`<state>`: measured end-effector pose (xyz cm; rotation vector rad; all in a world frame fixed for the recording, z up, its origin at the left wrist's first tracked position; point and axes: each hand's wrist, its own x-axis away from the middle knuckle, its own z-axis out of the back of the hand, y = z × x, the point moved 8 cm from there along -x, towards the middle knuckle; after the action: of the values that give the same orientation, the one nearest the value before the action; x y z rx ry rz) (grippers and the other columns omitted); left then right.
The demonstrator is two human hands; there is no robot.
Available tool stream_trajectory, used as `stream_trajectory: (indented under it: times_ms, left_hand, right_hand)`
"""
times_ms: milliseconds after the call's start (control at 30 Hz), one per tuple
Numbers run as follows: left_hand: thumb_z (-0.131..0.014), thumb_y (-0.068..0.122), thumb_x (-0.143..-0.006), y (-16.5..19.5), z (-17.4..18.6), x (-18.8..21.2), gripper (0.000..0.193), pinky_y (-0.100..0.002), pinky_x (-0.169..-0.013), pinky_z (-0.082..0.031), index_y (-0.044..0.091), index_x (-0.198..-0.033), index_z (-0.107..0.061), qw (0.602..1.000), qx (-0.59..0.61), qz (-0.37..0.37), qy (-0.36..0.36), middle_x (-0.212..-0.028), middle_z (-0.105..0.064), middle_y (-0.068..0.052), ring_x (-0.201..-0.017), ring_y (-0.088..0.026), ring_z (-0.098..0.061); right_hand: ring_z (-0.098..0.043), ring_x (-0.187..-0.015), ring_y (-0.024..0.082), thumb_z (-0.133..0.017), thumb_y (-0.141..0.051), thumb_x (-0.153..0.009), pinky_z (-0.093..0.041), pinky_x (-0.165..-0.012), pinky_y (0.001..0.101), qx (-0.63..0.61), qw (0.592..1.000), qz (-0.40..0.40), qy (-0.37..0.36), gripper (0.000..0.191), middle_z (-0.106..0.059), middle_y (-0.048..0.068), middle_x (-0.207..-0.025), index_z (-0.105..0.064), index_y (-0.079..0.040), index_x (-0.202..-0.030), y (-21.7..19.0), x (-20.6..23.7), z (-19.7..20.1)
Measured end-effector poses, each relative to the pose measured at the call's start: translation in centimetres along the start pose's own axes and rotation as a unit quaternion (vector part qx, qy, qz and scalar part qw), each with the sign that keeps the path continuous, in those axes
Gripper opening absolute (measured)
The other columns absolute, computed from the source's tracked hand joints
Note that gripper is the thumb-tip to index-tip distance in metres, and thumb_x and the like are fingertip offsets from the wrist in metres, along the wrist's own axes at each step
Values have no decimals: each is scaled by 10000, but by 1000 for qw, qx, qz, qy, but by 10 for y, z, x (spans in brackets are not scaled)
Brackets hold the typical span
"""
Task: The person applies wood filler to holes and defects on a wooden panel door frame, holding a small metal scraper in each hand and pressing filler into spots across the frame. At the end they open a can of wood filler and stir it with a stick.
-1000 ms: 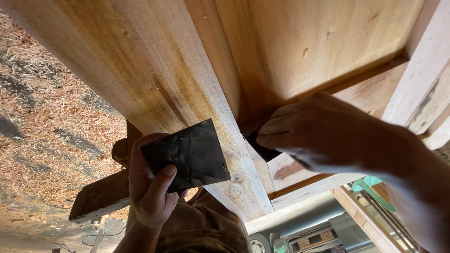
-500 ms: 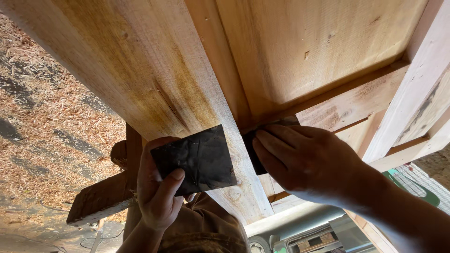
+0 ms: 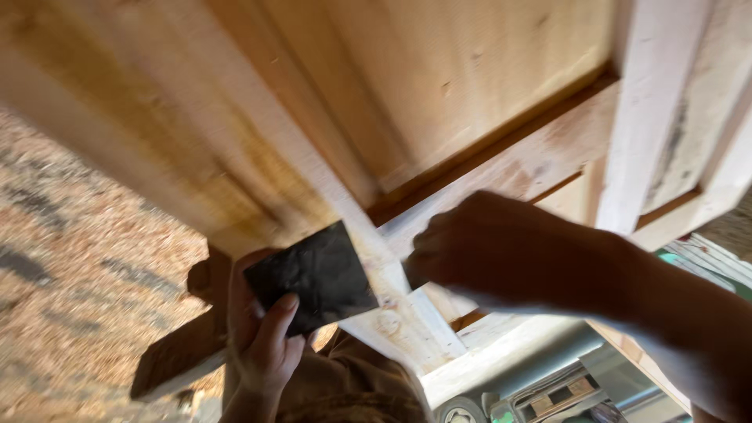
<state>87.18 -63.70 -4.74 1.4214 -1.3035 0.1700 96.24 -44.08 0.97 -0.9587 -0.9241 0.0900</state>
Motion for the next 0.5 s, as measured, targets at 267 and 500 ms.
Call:
stream_trajectory:
  times_ms: [267, 500]
  left_hand:
    - [-510, 15, -963, -17, -25, -2, 440, -267, -470, -464, 9, -1397, -442, 997, 79, 1, -14, -999, -591, -122, -635, -135, -570]
    - [-491, 17, -905, -24, -31, 16, 480, -279, -465, -478, 42, -1383, -451, 995, 75, 36, 46, -1045, -594, -118, -678, -148, -590]
  right_hand:
    - [-767, -861, 160, -644, 78, -925, -641, -715, 266, -253, 709, -232, 616, 307, -775, 155, -1138, -682, 33, -1226, -6, 101, -64]
    - [-787, -1032, 313, -672, 56, -916, -648, -849, 362, -181, 757, -120, 616, 258, -757, 206, -1127, -695, 37, -1172, -41, 72, -146]
